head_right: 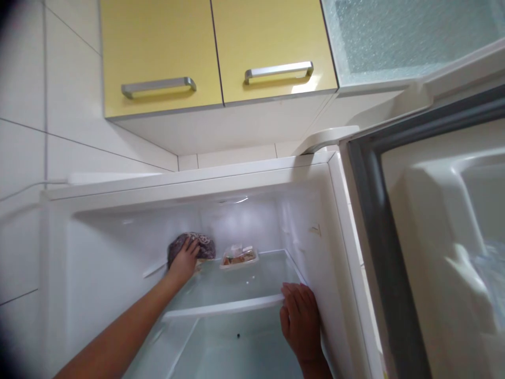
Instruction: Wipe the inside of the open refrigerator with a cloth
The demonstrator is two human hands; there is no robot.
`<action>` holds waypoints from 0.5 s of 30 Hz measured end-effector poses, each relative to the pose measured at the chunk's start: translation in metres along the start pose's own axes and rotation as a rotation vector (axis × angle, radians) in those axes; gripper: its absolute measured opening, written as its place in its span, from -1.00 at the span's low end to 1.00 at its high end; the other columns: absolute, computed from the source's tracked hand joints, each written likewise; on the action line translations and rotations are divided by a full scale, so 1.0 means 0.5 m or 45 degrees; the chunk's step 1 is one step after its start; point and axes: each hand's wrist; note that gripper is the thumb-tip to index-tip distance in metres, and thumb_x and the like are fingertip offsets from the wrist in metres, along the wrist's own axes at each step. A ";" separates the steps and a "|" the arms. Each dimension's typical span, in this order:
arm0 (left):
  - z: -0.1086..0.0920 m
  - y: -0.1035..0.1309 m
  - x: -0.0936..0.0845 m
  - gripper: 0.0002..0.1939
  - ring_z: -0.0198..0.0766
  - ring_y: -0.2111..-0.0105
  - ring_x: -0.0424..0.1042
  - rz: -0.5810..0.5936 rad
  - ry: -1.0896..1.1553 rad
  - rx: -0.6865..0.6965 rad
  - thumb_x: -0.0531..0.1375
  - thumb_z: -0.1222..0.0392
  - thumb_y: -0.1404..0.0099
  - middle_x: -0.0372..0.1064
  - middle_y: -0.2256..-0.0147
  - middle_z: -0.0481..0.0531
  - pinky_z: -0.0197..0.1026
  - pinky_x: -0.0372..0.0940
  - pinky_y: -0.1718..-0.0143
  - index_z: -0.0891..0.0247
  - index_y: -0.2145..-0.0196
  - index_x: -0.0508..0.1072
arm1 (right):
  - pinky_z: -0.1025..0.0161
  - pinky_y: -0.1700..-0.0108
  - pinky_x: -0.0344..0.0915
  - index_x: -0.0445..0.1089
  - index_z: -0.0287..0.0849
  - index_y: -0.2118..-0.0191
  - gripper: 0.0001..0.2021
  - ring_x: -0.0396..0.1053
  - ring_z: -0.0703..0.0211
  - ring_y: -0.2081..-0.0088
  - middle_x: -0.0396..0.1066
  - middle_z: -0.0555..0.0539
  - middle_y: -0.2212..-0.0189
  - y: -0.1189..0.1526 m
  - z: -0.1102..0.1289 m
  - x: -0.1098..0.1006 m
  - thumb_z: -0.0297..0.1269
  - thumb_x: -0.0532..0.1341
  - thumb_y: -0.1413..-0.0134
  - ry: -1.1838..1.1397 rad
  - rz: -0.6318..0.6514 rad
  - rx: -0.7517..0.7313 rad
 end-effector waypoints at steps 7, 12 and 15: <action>-0.006 -0.074 0.076 -0.66 0.10 -0.28 0.24 -0.007 0.028 0.028 0.14 0.29 -0.17 0.55 -0.01 0.21 0.31 -0.19 -0.38 0.14 0.17 0.64 | -0.07 -0.17 0.18 0.34 -0.16 0.02 -0.71 0.37 0.02 0.04 0.51 -0.13 0.14 0.009 -0.010 0.011 -0.40 0.02 -0.17 0.003 -0.034 -0.052; -0.014 -0.074 0.078 -0.64 0.11 -0.29 0.21 -0.005 0.022 0.026 0.12 0.31 -0.17 0.56 -0.01 0.17 0.31 -0.18 -0.37 0.12 0.17 0.64 | -0.08 -0.15 0.22 0.33 -0.10 0.01 -0.70 0.40 0.02 0.05 0.52 -0.11 0.14 0.012 -0.011 0.014 -0.39 0.03 -0.16 0.002 -0.034 -0.016; -0.016 -0.056 0.051 -0.65 0.08 -0.27 0.24 -0.005 0.025 0.003 0.11 0.32 -0.19 0.53 -0.04 0.22 0.27 -0.14 -0.37 0.19 0.19 0.65 | -0.08 -0.16 0.22 0.34 -0.11 0.01 -0.70 0.39 0.01 0.05 0.52 -0.11 0.14 0.015 -0.014 0.016 -0.37 0.02 -0.17 0.024 -0.027 -0.035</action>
Point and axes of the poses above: each hand's wrist, its own y-axis away from the middle knuckle, its own x-axis out of the palm, z = x × y
